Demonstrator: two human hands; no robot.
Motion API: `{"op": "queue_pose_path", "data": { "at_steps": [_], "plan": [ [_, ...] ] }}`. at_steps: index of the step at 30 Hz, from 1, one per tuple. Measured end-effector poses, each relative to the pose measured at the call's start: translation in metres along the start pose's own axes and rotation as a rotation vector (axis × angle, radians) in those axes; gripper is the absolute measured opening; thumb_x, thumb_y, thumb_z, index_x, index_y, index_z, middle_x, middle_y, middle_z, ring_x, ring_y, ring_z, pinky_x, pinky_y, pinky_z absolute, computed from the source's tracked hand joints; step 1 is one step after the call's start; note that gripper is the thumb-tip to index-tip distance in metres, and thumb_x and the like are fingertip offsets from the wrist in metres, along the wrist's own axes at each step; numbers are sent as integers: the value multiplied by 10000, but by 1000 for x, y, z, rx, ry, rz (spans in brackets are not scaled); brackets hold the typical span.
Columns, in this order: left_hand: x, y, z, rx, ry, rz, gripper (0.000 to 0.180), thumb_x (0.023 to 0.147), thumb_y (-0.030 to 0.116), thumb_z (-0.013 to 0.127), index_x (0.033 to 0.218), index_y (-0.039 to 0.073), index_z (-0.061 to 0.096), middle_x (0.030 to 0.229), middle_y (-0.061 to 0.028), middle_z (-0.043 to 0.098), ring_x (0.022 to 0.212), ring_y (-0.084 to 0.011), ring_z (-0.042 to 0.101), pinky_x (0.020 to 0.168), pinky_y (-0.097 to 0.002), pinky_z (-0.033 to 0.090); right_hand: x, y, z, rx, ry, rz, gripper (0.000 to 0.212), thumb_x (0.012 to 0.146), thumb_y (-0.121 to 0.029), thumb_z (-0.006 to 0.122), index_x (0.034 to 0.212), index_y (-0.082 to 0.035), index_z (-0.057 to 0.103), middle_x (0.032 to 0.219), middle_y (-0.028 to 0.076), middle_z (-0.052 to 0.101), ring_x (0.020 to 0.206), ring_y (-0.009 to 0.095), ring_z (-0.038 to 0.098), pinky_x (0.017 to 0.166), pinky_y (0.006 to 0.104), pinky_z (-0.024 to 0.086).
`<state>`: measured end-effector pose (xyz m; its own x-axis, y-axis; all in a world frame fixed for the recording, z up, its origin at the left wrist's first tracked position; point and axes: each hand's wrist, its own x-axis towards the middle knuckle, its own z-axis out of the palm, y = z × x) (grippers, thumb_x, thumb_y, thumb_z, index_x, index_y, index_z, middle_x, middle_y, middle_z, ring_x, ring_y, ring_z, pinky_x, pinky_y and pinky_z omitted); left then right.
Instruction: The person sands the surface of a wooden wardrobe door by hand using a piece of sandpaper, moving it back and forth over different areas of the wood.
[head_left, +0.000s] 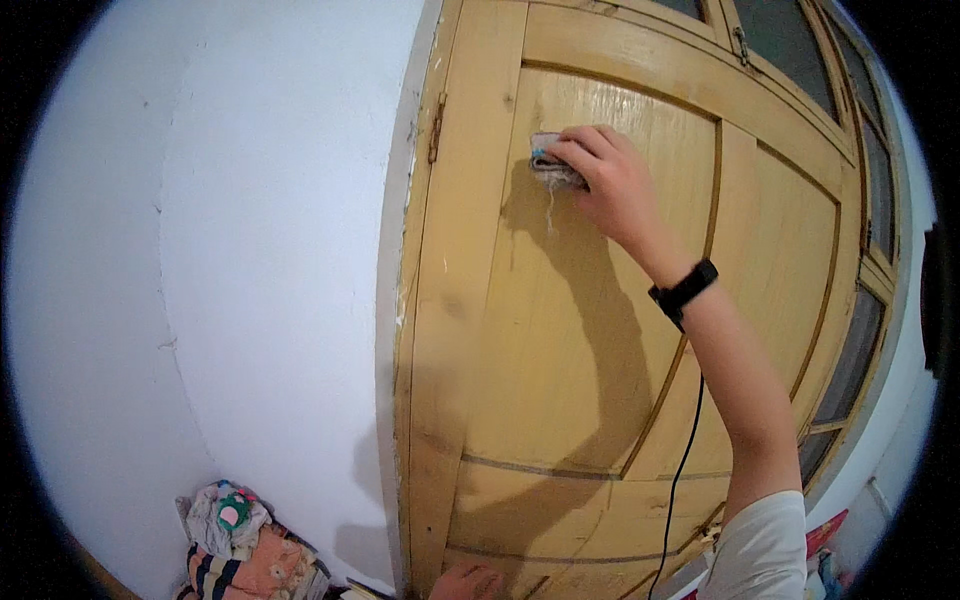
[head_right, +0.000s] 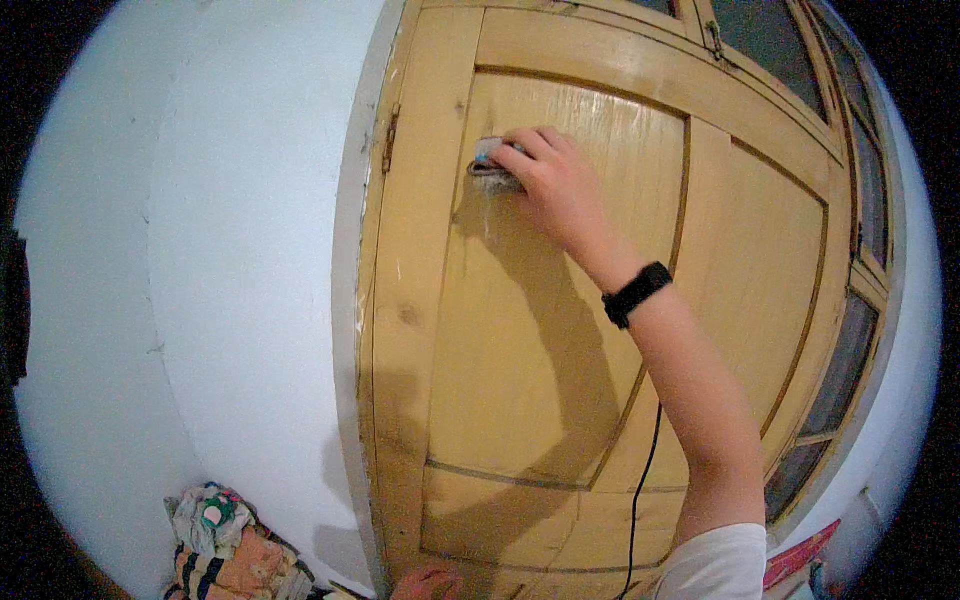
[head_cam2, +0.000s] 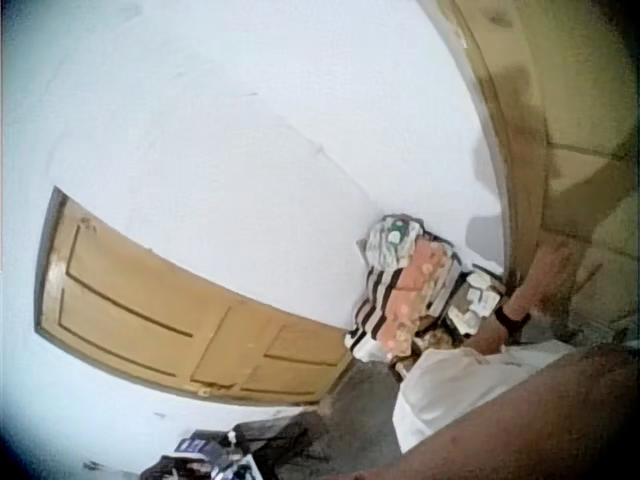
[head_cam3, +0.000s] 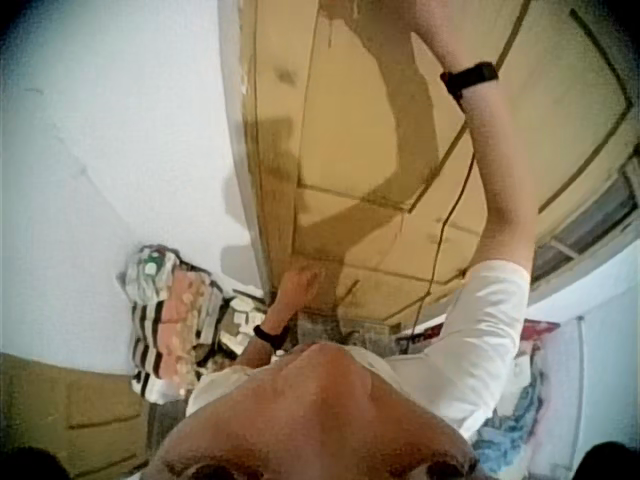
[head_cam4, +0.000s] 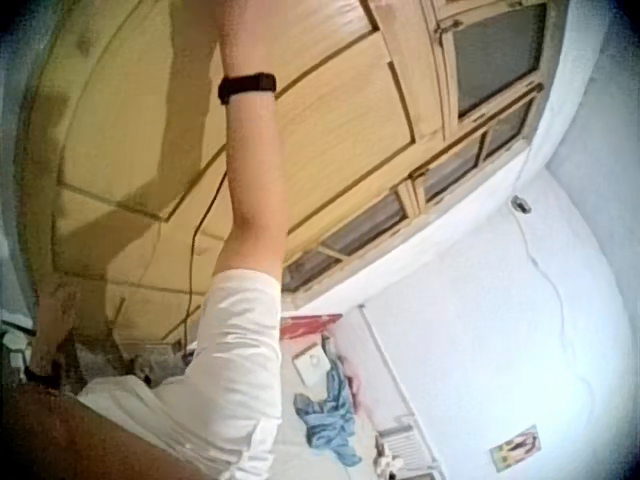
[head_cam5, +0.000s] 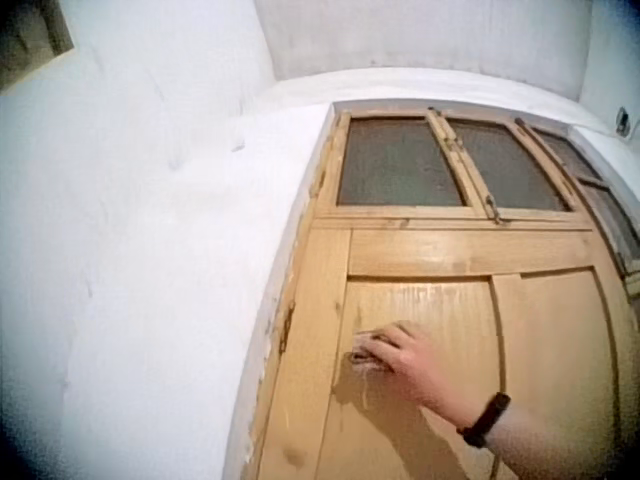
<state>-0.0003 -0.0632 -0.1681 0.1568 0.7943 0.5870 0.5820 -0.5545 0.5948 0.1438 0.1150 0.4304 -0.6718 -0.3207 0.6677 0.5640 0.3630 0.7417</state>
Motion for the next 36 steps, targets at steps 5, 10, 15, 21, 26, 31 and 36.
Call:
{"op": "queue_pose_path", "data": {
  "at_steps": [5, 10, 15, 21, 26, 31, 36],
  "plan": [
    [0, -4, -5, -24, 19, -61, 232, 1050, 264, 720, 1189, 88, 777, 1148, -225, 712, 915, -418, 694, 805, -555, 598, 36, 34, 16, -57, 63, 77, 461, 769, 95, 679, 1192, -80, 729, 1211, 81, 697, 1123, 343, 654, 961, 451, 561],
    [1, -19, 1, 15, 160, 28, 214, 1017, 237, 747, 1157, 78, 771, 1113, -214, 701, 950, -426, 690, 812, -545, 594, 62, 54, 30, -126, 101, 110, 450, 797, 81, 655, 1202, -93, 740, 1201, 77, 707, 1125, 340, 661, 939, 458, 567],
    [3, -11, -15, -5, 182, 39, 205, 990, 215, 775, 1145, 81, 764, 1143, -209, 696, 970, -428, 687, 826, -537, 594, 74, 67, 44, -183, 79, 160, 435, 832, 58, 634, 1217, -110, 749, 1186, 79, 710, 1123, 331, 667, 931, 451, 570],
    [6, -8, -21, -14, 167, 49, 208, 1028, 226, 754, 1177, 81, 752, 1160, -203, 691, 937, -406, 692, 793, -525, 599, 66, 69, 55, -267, 62, 159, 433, 825, 56, 641, 1203, -124, 754, 1224, 72, 701, 1157, 323, 655, 967, 462, 547],
    [6, -12, -17, 2, 163, 83, 221, 1052, 243, 738, 1197, 77, 750, 1192, -201, 692, 953, -396, 699, 800, -516, 612, 49, 54, 56, -234, 55, 100, 410, 806, 29, 672, 1176, -127, 753, 1240, 54, 682, 1167, 309, 641, 968, 457, 529],
    [5, -18, -7, 14, 167, 123, 249, 1056, 276, 730, 1208, 80, 754, 1198, -207, 706, 980, -407, 703, 833, -529, 613, 30, 31, 49, -243, -15, 70, 417, 789, 22, 685, 1166, -141, 754, 1240, 34, 667, 1137, 290, 638, 946, 435, 524],
    [6, -18, -7, 10, 116, 86, 259, 1052, 283, 729, 1207, 77, 755, 1195, -215, 713, 1009, -423, 702, 862, -540, 607, 20, 26, 48, -222, -40, 53, 442, 773, 28, 688, 1172, -151, 751, 1215, 23, 664, 1096, 277, 636, 933, 430, 525]
  ]
}}
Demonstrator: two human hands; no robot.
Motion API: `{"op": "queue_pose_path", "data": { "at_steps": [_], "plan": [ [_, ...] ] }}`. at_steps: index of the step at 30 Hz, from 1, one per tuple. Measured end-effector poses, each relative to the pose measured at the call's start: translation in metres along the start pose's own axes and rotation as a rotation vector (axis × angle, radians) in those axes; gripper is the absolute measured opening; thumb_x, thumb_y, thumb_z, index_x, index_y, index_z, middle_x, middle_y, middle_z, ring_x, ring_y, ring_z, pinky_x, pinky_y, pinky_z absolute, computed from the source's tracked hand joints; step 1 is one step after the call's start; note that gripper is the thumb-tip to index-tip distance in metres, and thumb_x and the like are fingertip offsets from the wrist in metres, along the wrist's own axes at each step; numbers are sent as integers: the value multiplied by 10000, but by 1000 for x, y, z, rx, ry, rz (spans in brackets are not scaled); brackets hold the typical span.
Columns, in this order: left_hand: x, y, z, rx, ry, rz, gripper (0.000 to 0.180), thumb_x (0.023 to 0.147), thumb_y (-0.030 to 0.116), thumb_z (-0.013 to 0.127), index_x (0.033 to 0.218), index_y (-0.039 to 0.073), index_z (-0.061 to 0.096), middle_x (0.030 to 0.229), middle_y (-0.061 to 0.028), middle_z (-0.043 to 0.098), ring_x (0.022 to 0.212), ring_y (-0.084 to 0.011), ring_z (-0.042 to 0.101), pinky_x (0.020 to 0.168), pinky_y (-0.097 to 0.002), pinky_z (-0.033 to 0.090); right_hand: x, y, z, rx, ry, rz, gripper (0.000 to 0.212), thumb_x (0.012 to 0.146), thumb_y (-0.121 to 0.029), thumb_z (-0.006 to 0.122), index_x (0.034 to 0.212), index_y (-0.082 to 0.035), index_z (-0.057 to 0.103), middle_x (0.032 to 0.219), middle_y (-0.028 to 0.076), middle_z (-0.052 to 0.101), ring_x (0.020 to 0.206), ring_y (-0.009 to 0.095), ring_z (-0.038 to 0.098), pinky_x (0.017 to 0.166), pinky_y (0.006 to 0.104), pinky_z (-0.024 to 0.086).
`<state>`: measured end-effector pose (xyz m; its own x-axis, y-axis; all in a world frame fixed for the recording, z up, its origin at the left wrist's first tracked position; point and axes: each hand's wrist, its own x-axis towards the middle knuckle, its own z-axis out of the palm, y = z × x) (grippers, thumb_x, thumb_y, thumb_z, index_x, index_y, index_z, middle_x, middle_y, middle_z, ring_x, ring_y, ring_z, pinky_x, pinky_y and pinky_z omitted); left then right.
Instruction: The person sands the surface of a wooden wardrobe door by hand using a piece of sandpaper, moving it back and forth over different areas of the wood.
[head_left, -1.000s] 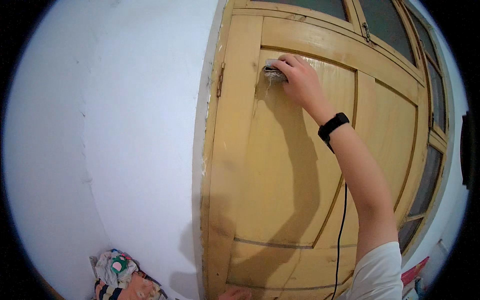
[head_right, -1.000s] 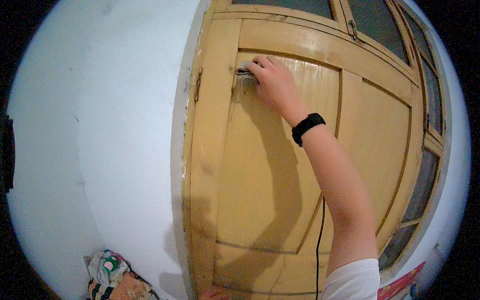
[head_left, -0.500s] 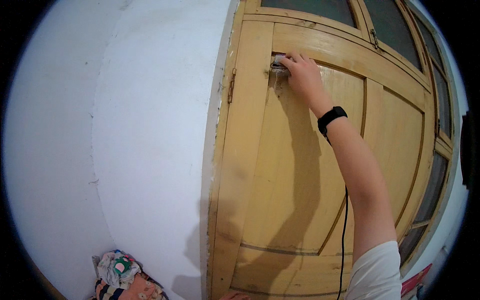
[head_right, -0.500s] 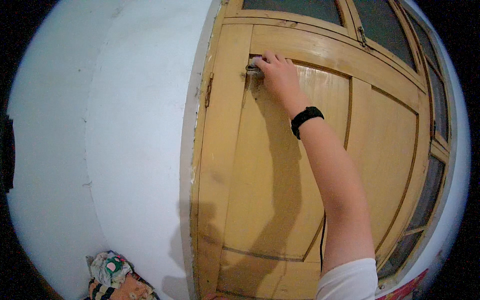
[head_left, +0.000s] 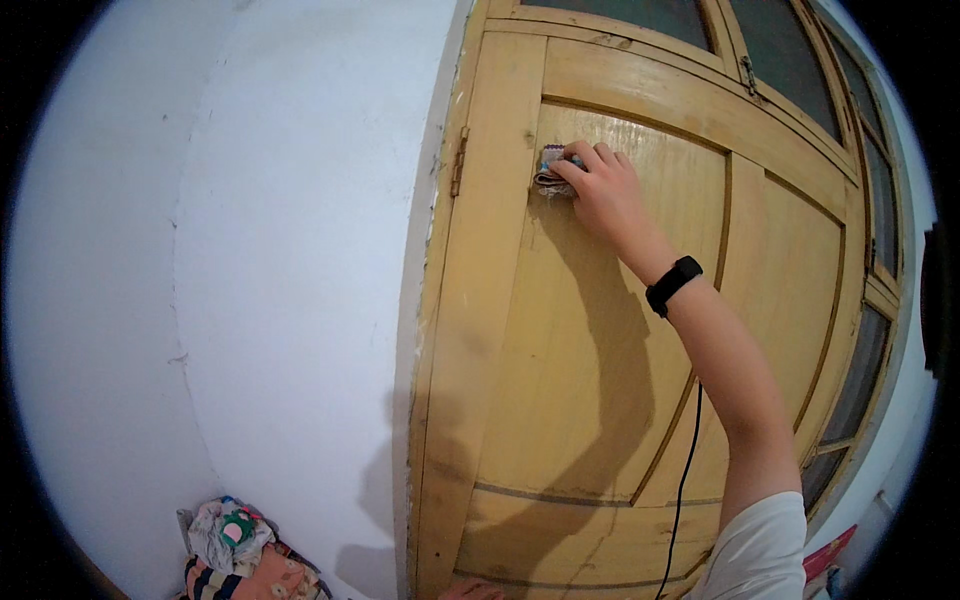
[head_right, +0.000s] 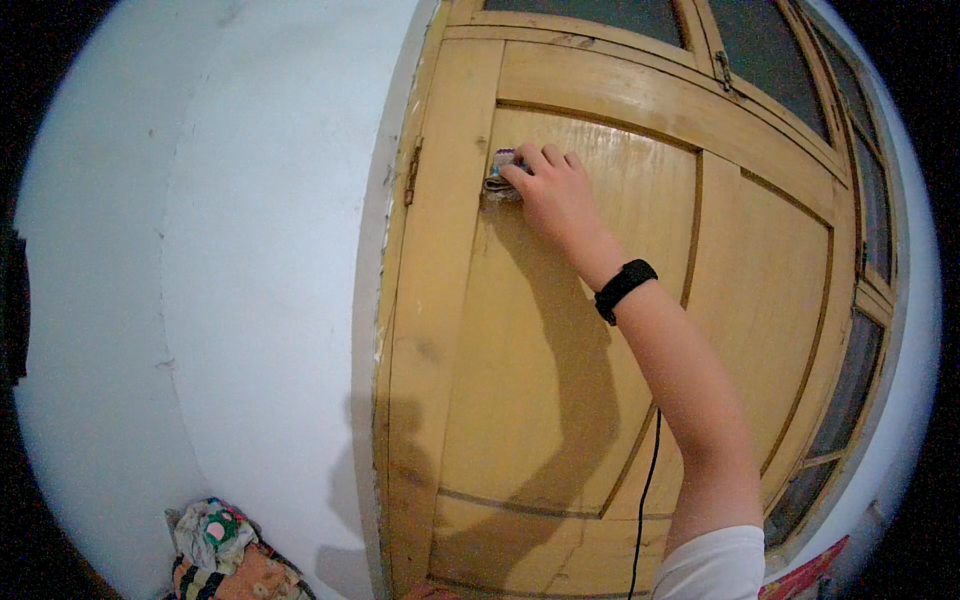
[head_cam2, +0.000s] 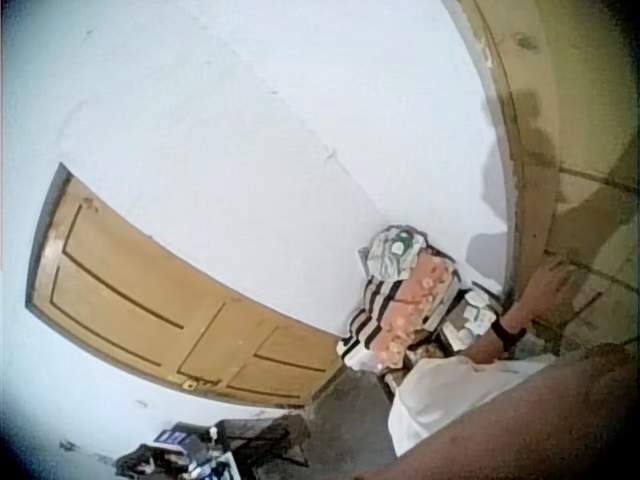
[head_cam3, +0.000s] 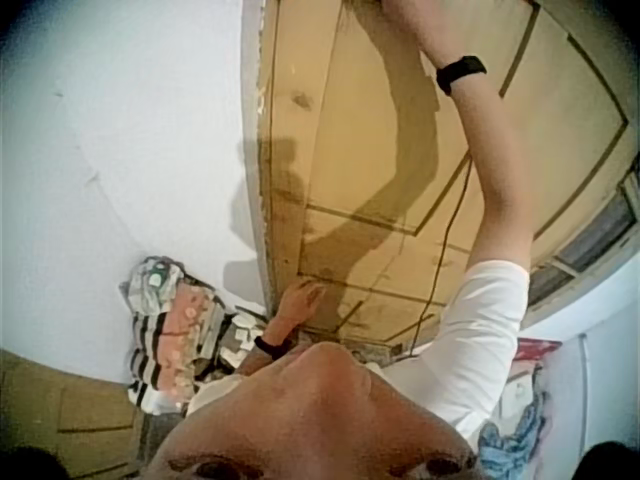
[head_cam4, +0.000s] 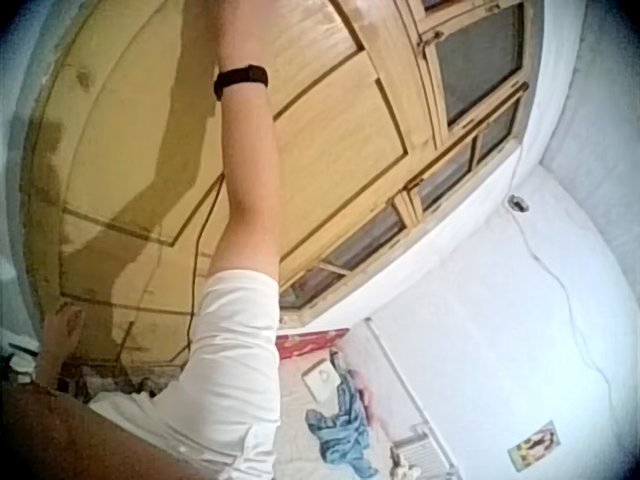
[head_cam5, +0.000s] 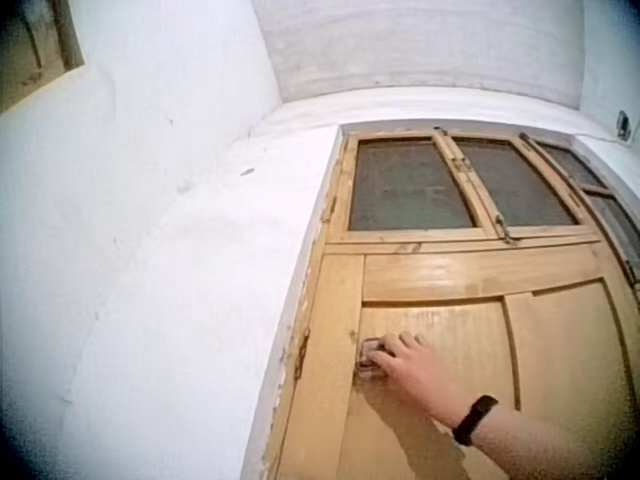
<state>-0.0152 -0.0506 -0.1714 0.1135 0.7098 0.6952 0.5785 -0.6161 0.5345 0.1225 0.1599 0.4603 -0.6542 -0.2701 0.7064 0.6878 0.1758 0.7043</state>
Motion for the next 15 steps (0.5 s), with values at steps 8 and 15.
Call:
{"op": "queue_pose_path", "data": {
  "at_steps": [8, 15],
  "plan": [
    [2, 3, -3, -31, 12, -15, 261, 1048, 277, 730, 1215, 78, 756, 1207, -215, 713, 1051, -425, 692, 896, -547, 604, 24, 2, -19, 107, -2, 85, 420, 819, 36, 666, 1200, -124, 748, 1208, 67, 699, 1134, 325, 661, 930, 461, 570],
    [4, 3, 3, -2, -12, 16, 282, 1050, 293, 724, 1225, 75, 762, 1229, -210, 715, 1067, -412, 698, 907, -544, 607, 30, 9, -1, 145, 68, 108, 444, 816, 85, 625, 1204, -86, 758, 1291, 91, 714, 1191, 337, 660, 1014, 454, 565]
  ]
}}
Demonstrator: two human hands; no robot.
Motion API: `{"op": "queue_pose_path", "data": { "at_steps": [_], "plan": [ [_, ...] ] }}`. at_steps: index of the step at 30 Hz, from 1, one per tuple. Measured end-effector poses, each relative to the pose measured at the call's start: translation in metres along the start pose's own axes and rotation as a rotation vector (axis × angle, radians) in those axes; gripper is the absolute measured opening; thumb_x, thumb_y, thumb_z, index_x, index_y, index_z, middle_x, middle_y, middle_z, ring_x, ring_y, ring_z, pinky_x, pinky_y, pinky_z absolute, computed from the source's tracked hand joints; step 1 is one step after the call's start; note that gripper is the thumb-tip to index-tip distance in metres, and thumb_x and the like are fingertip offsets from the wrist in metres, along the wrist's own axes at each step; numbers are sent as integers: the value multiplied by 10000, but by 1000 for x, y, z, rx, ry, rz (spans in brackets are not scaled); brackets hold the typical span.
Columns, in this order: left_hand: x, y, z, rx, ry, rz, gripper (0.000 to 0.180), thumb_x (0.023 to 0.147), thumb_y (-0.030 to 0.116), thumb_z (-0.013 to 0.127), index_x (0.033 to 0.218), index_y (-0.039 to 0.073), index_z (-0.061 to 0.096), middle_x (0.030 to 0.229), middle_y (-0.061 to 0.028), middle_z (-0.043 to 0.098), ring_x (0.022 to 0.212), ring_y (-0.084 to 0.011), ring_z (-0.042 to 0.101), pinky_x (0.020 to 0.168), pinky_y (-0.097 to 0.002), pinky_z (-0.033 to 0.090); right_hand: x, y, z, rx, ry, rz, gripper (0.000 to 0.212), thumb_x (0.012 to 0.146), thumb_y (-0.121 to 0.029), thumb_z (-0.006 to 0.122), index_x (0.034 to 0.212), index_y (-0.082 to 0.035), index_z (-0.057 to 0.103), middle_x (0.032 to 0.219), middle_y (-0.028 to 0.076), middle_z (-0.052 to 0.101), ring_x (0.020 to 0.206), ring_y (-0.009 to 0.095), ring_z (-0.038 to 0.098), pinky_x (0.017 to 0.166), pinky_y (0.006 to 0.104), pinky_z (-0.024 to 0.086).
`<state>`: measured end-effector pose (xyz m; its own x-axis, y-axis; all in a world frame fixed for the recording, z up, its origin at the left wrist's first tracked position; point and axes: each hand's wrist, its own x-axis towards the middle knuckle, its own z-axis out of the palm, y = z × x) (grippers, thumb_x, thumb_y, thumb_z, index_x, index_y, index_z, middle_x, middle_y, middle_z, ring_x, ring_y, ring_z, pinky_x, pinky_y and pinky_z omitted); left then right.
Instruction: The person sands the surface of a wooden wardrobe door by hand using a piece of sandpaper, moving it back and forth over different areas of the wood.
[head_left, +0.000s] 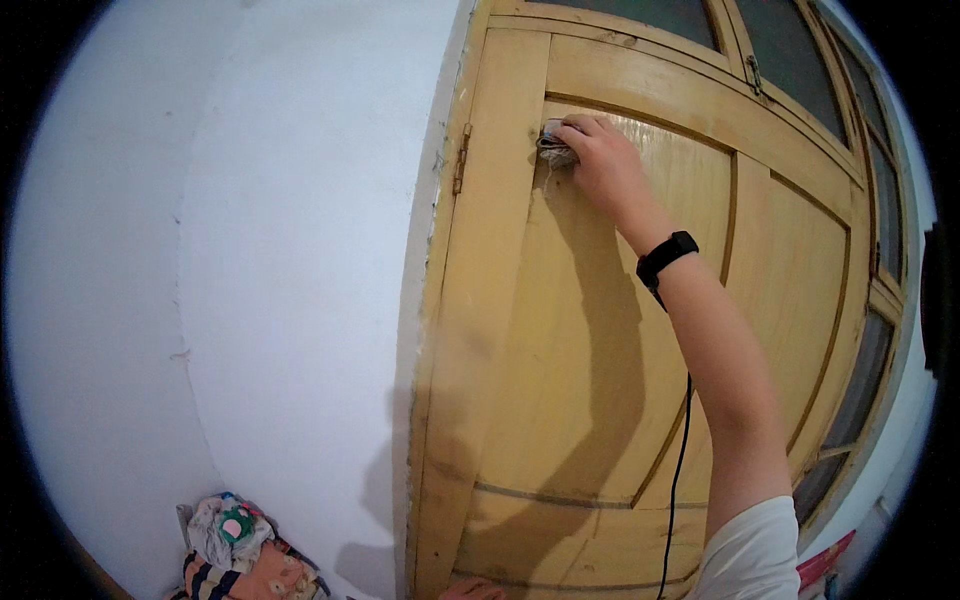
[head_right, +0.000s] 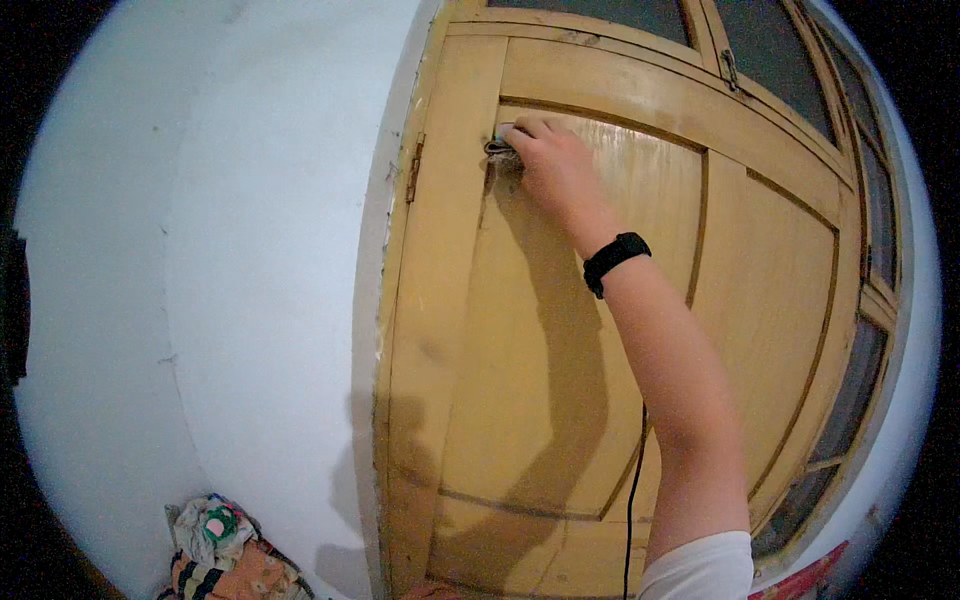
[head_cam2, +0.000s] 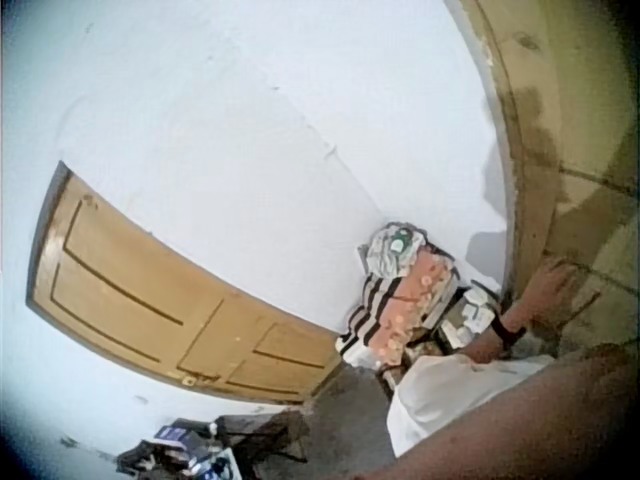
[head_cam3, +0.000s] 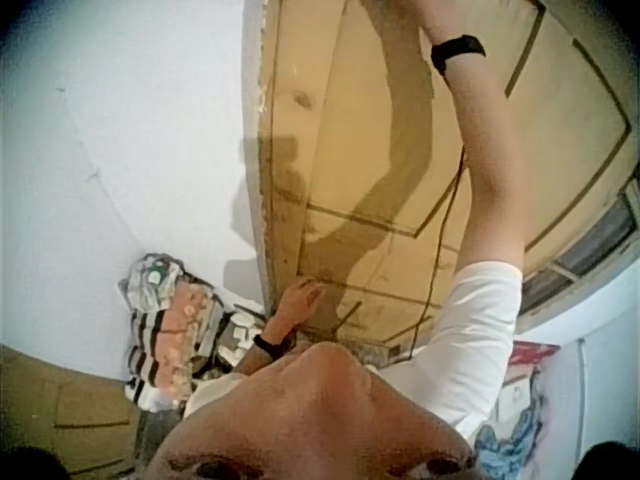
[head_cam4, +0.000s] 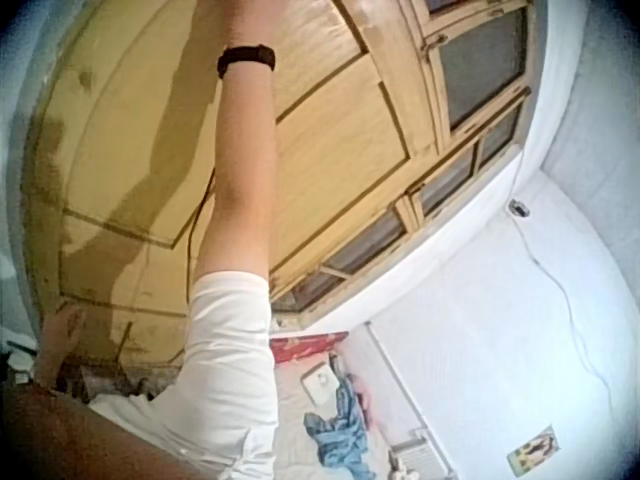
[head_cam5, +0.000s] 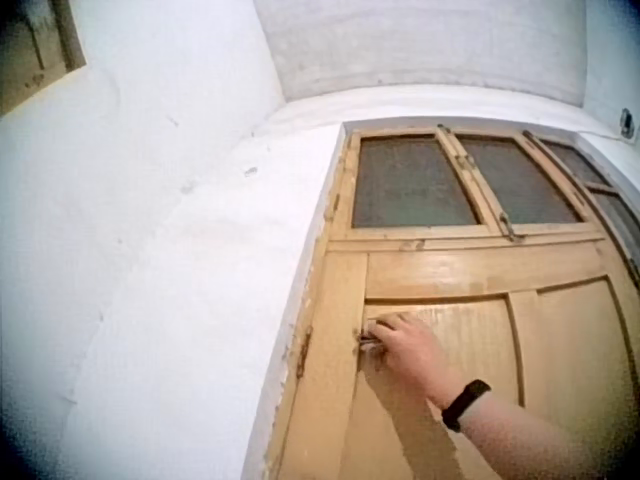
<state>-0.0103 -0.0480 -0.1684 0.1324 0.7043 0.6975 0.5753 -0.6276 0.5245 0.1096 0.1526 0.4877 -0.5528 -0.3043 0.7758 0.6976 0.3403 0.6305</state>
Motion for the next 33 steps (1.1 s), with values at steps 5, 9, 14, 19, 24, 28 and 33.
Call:
{"op": "queue_pose_path", "data": {
  "at_steps": [5, 9, 14, 19, 24, 28, 33],
  "plan": [
    [-1, -1, 4, 6, -49, -3, 296, 1059, 309, 713, 1222, 68, 768, 1234, -209, 722, 1040, -407, 708, 883, -539, 608, -22, -5, 1, -25, -59, -75, 384, 842, 21, 672, 1197, -107, 741, 1284, 80, 713, 1160, 329, 671, 986, 447, 574],
    [0, 8, 0, -20, -23, 10, 288, 1065, 300, 709, 1222, 65, 768, 1152, -206, 731, 916, -391, 713, 808, -519, 609, -44, -25, -9, 3, -104, -120, 331, 873, -34, 692, 1190, -123, 720, 1269, 55, 705, 1123, 305, 679, 952, 433, 581],
    [2, 12, -4, -64, 9, 75, 272, 1075, 273, 698, 1232, 60, 760, 1027, -198, 730, 747, -355, 694, 689, -486, 592, -74, -44, -20, 4, -197, -172, 322, 895, -61, 682, 1209, -126, 708, 1261, 54, 690, 1138, 287, 669, 944, 427, 577],
    [-9, 5, 3, -51, 8, 85, 260, 1074, 252, 698, 1233, 54, 754, 997, -194, 728, 715, -353, 684, 662, -482, 581, -82, -57, -21, 111, -244, -128, 348, 880, -31, 686, 1219, -107, 705, 1259, 78, 689, 1164, 320, 652, 978, 442, 559],
    [-7, 8, 2, -1, 21, 83, 255, 1076, 255, 697, 1225, 57, 757, 1016, -196, 730, 698, -346, 676, 644, -476, 572, -54, -37, -21, 161, -127, -58, 395, 848, 24, 676, 1227, -85, 701, 1239, 105, 695, 1170, 362, 640, 1008, 456, 550],
    [-10, 5, 5, 21, 81, 116, 252, 1075, 263, 702, 1203, 55, 765, 1063, -203, 734, 676, -344, 662, 629, -479, 560, -40, -29, -16, 108, -42, -76, 385, 858, 28, 663, 1223, -88, 700, 1222, 108, 701, 1162, 363, 646, 1003, 465, 554],
    [-14, 11, -1, -6, -2, 53, 255, 1072, 266, 712, 1208, 56, 763, 1109, -203, 732, 708, -354, 680, 661, -481, 581, -44, -25, -3, 19, -114, -84, 375, 881, 4, 658, 1237, -108, 691, 1229, 88, 701, 1138, 336, 665, 977, 461, 562]
  ]
}}
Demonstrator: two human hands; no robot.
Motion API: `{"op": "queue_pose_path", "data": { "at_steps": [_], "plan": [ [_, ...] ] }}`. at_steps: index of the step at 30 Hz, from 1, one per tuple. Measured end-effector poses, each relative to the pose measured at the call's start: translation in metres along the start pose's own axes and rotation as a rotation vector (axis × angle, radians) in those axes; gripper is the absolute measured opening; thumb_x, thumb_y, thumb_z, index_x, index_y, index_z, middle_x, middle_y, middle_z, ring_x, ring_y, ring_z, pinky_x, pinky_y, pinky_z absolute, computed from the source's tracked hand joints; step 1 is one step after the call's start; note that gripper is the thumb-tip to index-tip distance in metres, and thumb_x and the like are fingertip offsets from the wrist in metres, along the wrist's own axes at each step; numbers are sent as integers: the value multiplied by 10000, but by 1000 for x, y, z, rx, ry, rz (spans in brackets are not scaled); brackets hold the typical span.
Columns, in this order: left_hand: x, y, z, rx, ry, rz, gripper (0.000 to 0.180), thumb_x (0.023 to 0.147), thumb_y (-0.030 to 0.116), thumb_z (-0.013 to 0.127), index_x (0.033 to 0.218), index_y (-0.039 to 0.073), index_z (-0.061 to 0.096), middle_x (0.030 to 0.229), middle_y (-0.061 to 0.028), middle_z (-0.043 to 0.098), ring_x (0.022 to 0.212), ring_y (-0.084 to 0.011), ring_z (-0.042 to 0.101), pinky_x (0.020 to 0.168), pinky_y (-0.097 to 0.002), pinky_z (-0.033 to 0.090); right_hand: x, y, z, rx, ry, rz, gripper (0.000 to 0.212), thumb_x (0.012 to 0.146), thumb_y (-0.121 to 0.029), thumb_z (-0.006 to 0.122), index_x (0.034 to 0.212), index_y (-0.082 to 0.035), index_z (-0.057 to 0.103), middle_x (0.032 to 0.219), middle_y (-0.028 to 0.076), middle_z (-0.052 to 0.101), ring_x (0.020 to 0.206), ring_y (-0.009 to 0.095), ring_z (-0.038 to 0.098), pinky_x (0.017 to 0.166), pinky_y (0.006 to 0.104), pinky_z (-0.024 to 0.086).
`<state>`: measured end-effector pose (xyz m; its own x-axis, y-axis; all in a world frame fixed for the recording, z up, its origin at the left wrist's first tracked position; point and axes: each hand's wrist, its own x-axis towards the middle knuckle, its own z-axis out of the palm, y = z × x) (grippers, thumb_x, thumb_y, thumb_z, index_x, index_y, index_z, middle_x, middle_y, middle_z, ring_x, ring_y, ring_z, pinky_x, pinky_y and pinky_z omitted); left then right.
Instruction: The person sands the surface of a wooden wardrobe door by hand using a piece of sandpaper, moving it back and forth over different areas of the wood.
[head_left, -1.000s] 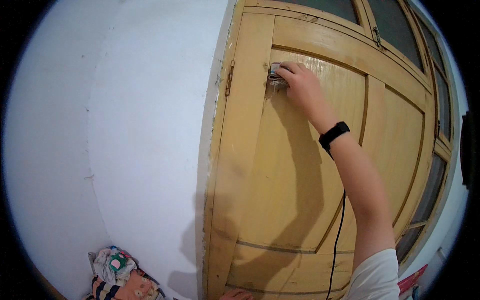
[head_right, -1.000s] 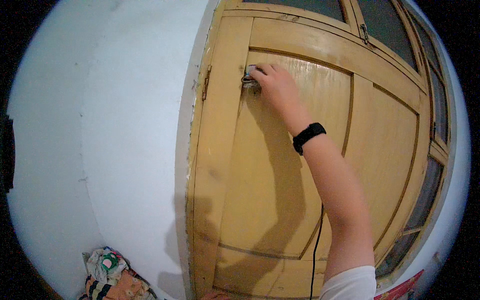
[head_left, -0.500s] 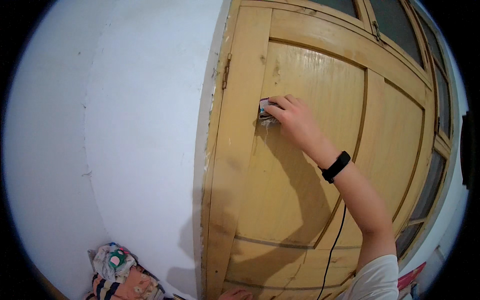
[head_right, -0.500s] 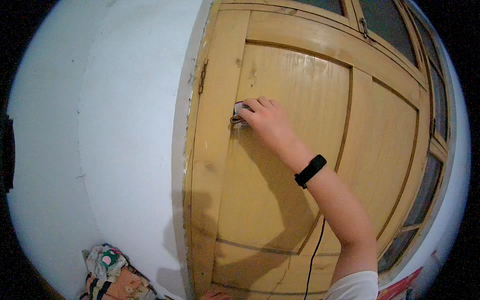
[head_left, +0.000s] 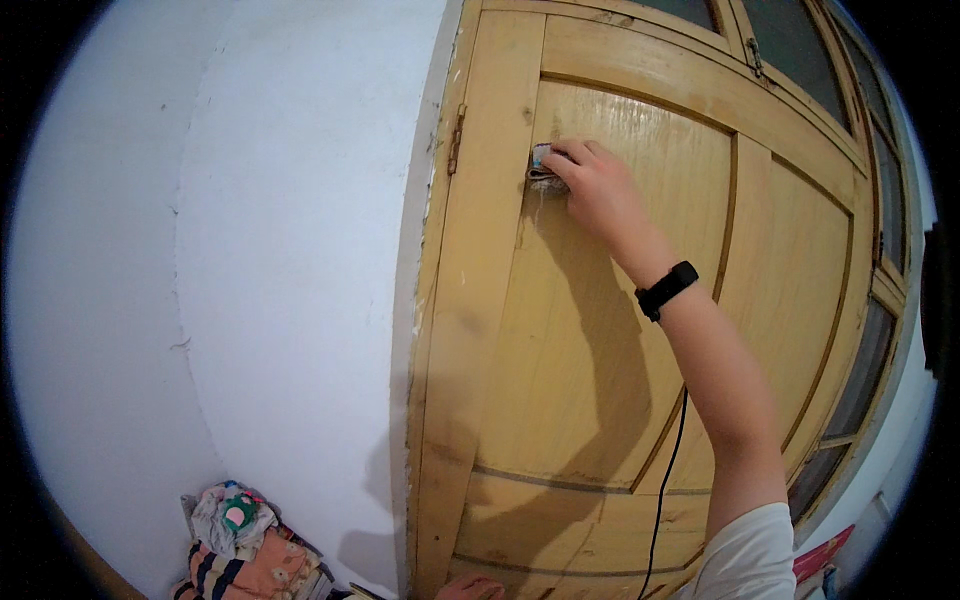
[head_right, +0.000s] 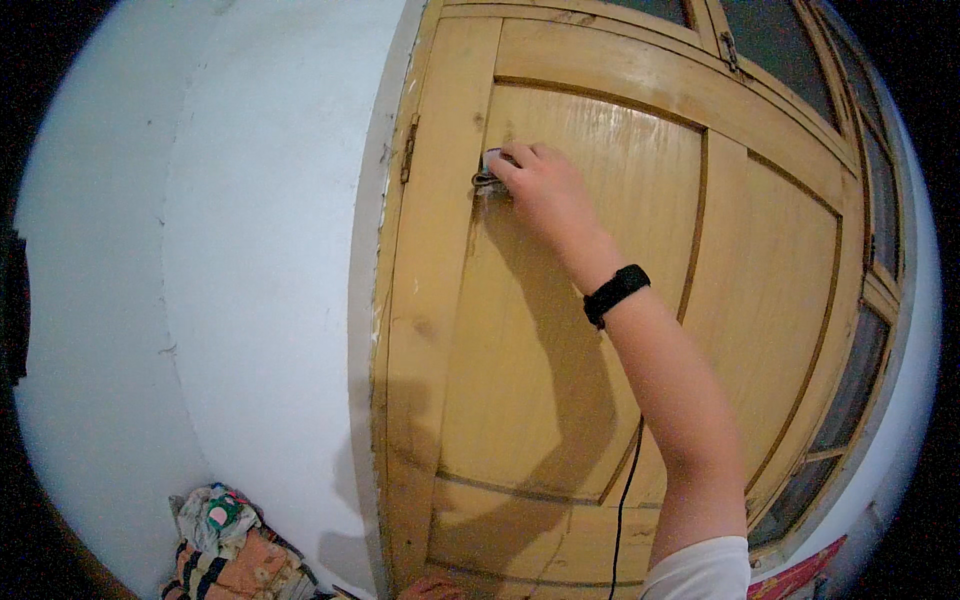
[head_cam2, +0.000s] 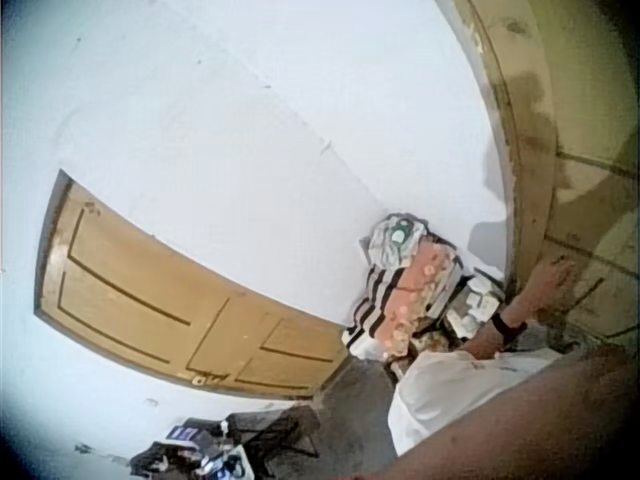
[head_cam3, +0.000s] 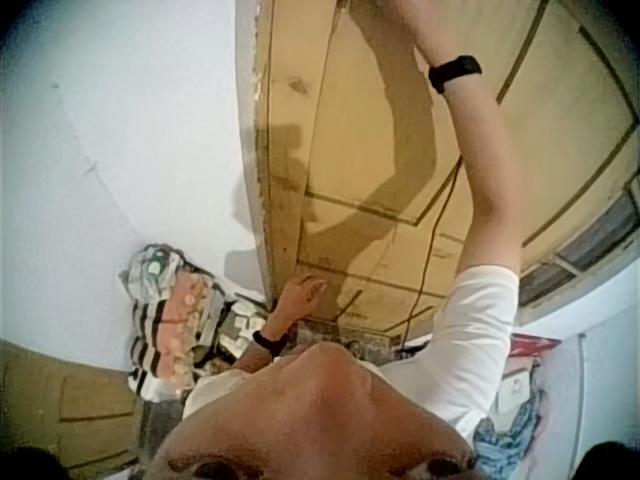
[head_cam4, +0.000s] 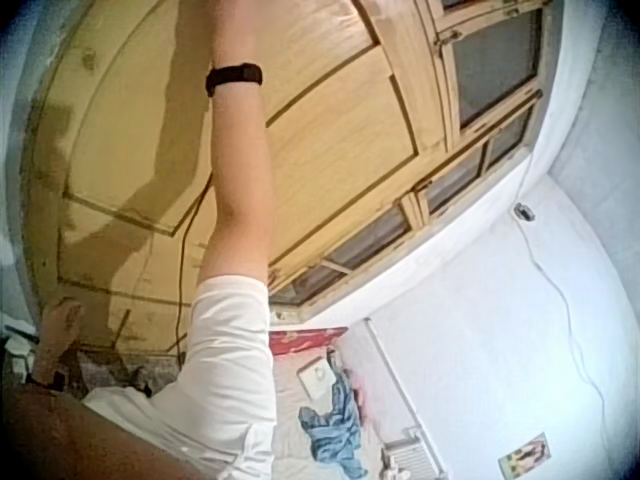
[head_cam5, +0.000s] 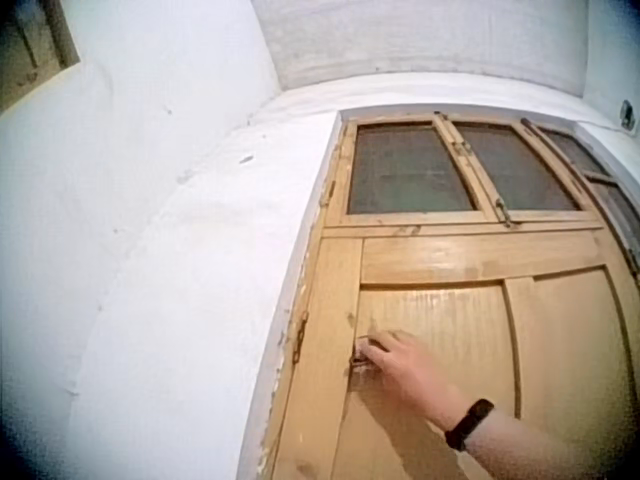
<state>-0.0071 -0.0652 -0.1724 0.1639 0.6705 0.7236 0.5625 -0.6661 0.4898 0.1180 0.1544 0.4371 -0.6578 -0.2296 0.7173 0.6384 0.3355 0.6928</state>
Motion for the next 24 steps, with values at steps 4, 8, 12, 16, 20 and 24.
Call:
{"op": "queue_pose_path", "data": {
  "at_steps": [4, 8, 12, 16, 20, 24],
  "plan": [
    [-6, -2, 5, -23, 13, 5, 269, 1078, 264, 702, 1258, 68, 745, 1142, -205, 727, 766, -348, 697, 724, -486, 609, -13, -13, -4, -30, -66, -17, 353, 897, -26, 660, 1235, -125, 687, 1219, 73, 698, 1134, 307, 673, 947, 449, 567],
    [-7, 6, 2, -7, -36, -34, 280, 1083, 275, 693, 1281, 82, 737, 1180, -215, 717, 816, -353, 706, 783, -505, 619, -30, -30, -9, -16, -142, -56, 342, 900, -55, 672, 1234, -129, 680, 1224, 72, 686, 1138, 304, 670, 950, 445, 563],
    [-10, 10, 2, -13, -13, -52, 268, 1079, 279, 695, 1251, 82, 754, 1146, -216, 724, 820, -356, 705, 793, -516, 617, -54, -46, -15, 43, -189, -123, 347, 891, -65, 679, 1233, -125, 675, 1238, 74, 676, 1146, 311, 659, 964, 448, 556],
    [-8, 14, -5, -59, -26, -4, 261, 1074, 277, 698, 1219, 70, 765, 1044, -207, 730, 770, -337, 685, 780, -514, 610, -70, -58, -18, 98, -248, -121, 352, 878, -54, 683, 1223, -121, 683, 1227, 78, 678, 1149, 320, 649, 972, 451, 553],
    [-10, 5, 2, -11, -26, 10, 263, 1068, 269, 708, 1222, 63, 764, 977, -197, 713, 700, -311, 651, 764, -497, 601, -60, -46, -15, 205, -173, -77, 406, 835, 8, 692, 1226, -101, 692, 1229, 99, 682, 1150, 349, 640, 983, 447, 554],
    [-1, 16, -10, -10, -31, -14, 256, 1055, 250, 722, 1214, 54, 765, 1055, -199, 710, 721, -319, 660, 768, -491, 603, -29, -26, -29, 212, -100, 27, 461, 785, 77, 679, 1220, -75, 703, 1242, 114, 689, 1164, 373, 627, 1010, 454, 554]
  ]
}}
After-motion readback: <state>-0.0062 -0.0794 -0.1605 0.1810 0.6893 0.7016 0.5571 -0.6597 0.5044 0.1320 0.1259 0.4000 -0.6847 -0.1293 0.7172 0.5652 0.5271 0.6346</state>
